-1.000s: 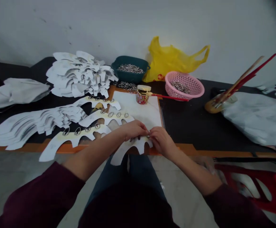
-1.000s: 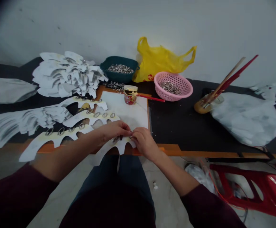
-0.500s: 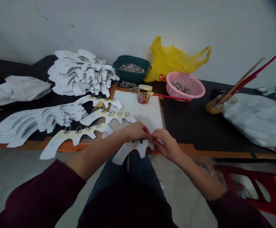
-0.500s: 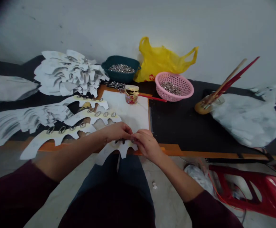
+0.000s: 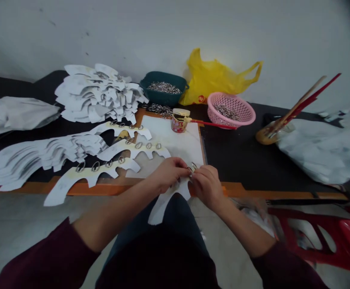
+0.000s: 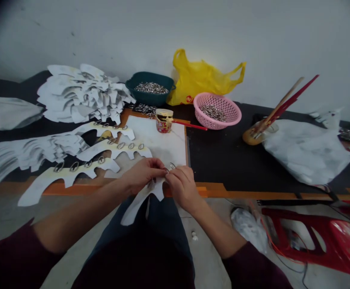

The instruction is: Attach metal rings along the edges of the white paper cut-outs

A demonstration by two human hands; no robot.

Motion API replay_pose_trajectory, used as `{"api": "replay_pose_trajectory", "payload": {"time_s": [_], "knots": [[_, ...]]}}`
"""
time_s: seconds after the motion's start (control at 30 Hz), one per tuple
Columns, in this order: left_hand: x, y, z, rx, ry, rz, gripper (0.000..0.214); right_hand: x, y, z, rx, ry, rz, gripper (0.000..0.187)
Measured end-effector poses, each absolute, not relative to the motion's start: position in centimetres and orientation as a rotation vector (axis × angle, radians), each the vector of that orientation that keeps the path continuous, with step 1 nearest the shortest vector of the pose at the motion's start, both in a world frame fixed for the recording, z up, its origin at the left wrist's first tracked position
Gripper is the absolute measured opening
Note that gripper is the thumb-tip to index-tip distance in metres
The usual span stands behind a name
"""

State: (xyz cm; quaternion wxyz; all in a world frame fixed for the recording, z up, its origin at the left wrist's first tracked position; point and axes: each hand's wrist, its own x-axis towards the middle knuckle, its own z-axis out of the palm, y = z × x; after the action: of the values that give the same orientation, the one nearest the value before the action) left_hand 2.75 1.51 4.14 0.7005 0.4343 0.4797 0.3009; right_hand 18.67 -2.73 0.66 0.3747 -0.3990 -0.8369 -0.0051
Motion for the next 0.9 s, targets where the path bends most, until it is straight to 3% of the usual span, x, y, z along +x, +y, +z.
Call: {"api": "replay_pose_trajectory", "payload": {"time_s": [0.1, 0.17, 0.33, 0.6, 0.9], "knots": [[2.1, 0.4, 4.3, 1.104, 1.112, 0.78, 0.016, 17.9, -3.5, 1.5, -1.204, -1.968, 0.313, 0.015], [1.6, -0.2, 4.4, 1.232, 1.175, 0.796, 0.012, 17.4, -3.9, 2.0, -1.316, -1.8, 0.471, 0.023], [1.2, -1.1, 4.4, 1.464, 1.311, 0.755, 0.012, 16.3, -3.9, 2.7, -1.387, -1.691, 0.58, 0.035], [1.1, -1.5, 4.3, 1.056, 1.132, 0.869, 0.017, 14.6, -4.5, 2.3, -1.364, -1.377, 0.795, 0.02], [0.6, -2.1, 3.6, 1.317, 1.258, 0.856, 0.013, 15.4, -4.4, 3.2, -1.386, -1.812, 0.385, 0.003]]}}
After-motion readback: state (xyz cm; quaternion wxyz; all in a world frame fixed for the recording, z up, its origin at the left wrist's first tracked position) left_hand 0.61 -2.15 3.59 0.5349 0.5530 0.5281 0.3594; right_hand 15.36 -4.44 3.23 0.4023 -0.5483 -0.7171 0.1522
